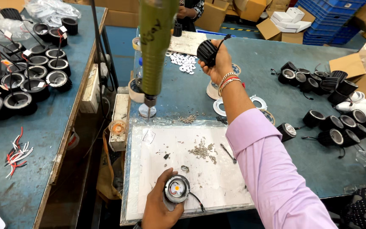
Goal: The person assembles LED light fixtures by placing a reflective ring into the housing, driving screws with an electric screwdriver, and then fitting a circular plate onto the assembly.
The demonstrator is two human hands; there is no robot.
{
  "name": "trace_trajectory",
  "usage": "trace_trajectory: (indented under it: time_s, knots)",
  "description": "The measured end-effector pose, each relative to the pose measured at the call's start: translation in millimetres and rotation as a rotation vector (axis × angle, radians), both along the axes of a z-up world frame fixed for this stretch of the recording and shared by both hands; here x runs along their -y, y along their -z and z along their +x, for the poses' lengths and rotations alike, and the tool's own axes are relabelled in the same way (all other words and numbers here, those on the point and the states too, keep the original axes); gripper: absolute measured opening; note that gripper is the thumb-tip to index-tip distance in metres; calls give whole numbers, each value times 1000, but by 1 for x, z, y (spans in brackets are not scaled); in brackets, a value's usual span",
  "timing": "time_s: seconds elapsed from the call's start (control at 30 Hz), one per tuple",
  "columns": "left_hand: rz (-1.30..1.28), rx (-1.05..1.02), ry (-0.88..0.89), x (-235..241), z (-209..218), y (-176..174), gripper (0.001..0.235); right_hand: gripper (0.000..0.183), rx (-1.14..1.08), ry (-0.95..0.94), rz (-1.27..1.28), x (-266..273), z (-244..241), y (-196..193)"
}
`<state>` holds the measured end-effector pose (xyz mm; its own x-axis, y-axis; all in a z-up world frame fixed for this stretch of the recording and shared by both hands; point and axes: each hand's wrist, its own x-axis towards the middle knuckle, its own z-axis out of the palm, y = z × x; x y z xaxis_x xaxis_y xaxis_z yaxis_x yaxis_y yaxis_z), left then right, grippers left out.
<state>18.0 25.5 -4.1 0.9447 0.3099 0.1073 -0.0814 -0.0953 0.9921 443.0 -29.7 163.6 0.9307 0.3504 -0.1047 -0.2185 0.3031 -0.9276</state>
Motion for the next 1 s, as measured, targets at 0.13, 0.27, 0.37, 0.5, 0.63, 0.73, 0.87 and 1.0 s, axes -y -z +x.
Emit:
trace_trajectory:
  time_s: [0.13, 0.27, 0.37, 0.5, 0.63, 0.73, 0.87, 1.0]
  knots:
    - [35, -35, 1, -1, 1, -2, 88, 49, 7, 7, 13, -2, 3, 1]
    - [65, -18, -1, -1, 0, -5, 87, 49, -4, 14, 12, -3, 1, 0]
    - [59, -21, 6, -2, 0, -6, 87, 48, 22, 15, 0, -2, -2, -1]
    - [53, -35, 5, -1, 0, -6, 87, 48, 36, 26, 4, -1, -4, -2]
    - [50, -29, 2, -1, 0, -6, 87, 48, 44, 37, 0, -3, -5, -4]
    - [47, -23, 8, -1, 0, -6, 87, 47, 39, 42, -14, -3, -5, -3]
    - [81, -30, 8, -2, -1, -5, 85, 48, 24, 46, -19, -4, -3, -2]
    - [30, -10, 12, 0, 0, -3, 85, 48, 37, 47, -13, -3, -3, -2]
